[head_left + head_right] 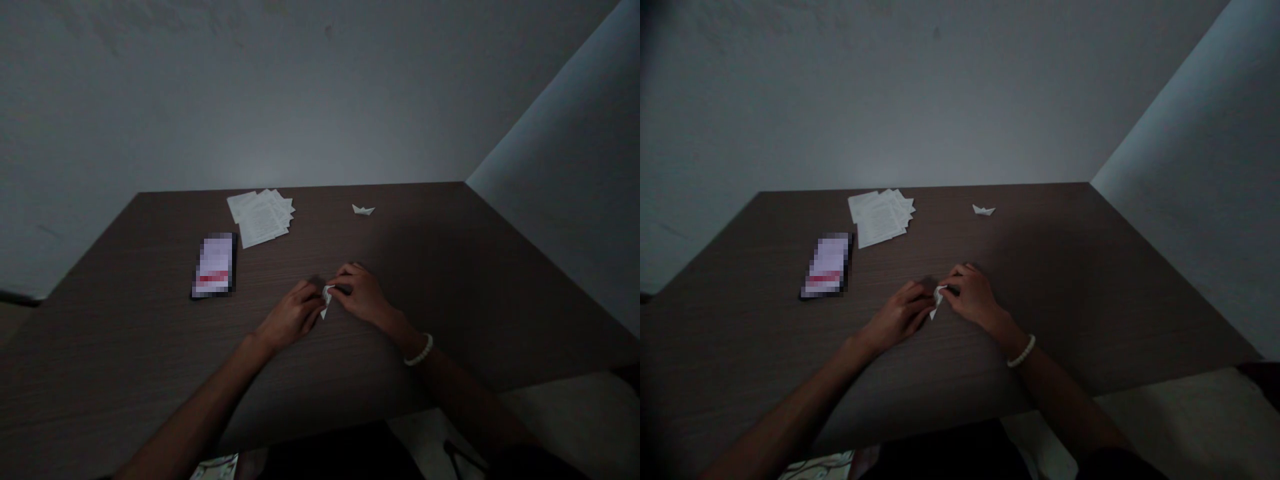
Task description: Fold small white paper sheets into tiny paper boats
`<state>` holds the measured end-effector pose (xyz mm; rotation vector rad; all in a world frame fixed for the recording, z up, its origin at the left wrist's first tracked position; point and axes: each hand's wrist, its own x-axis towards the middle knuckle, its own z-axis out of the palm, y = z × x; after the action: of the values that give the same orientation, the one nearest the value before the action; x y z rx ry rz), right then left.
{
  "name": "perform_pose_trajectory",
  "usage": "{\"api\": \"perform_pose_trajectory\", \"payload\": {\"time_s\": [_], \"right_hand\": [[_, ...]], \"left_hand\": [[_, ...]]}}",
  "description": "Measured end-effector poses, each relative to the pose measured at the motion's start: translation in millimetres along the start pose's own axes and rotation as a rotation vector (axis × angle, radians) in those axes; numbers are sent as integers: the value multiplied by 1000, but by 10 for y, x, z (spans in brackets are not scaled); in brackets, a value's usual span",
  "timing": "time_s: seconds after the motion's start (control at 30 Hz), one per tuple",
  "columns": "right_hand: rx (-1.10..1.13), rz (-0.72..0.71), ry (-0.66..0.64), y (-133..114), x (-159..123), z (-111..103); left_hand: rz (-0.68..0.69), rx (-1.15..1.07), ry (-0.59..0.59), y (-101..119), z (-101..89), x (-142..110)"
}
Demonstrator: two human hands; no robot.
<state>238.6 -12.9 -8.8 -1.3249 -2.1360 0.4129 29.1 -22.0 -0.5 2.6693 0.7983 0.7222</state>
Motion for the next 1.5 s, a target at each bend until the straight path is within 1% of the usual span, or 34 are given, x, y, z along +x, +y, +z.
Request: {"api": "perform_pose_trajectory", "payload": {"time_s": [0.17, 0.47, 0.77, 0.9, 1.07, 1.2, 1.4, 1.5], "right_hand": [[15, 39, 32, -36, 11, 2], [28, 123, 75, -31, 55, 92], [48, 119, 111, -45, 90, 96], [67, 124, 109, -7, 85, 80], [85, 110, 157, 43, 69, 84], [91, 116, 170, 61, 72, 70], [88, 134, 177, 89, 64, 31], [106, 125, 183, 89, 51, 24]], "left_hand": [[9, 3, -3, 4, 9, 8], [-4, 125, 0, 12, 16, -6], [15, 149, -8, -5, 42, -26], [11, 142, -8, 4, 45, -33], [6, 127, 7, 18, 42, -32], [12, 149, 12, 24, 37, -26], [-4, 166, -55, 35, 11, -12], [-22, 175, -68, 43, -3, -5]]}}
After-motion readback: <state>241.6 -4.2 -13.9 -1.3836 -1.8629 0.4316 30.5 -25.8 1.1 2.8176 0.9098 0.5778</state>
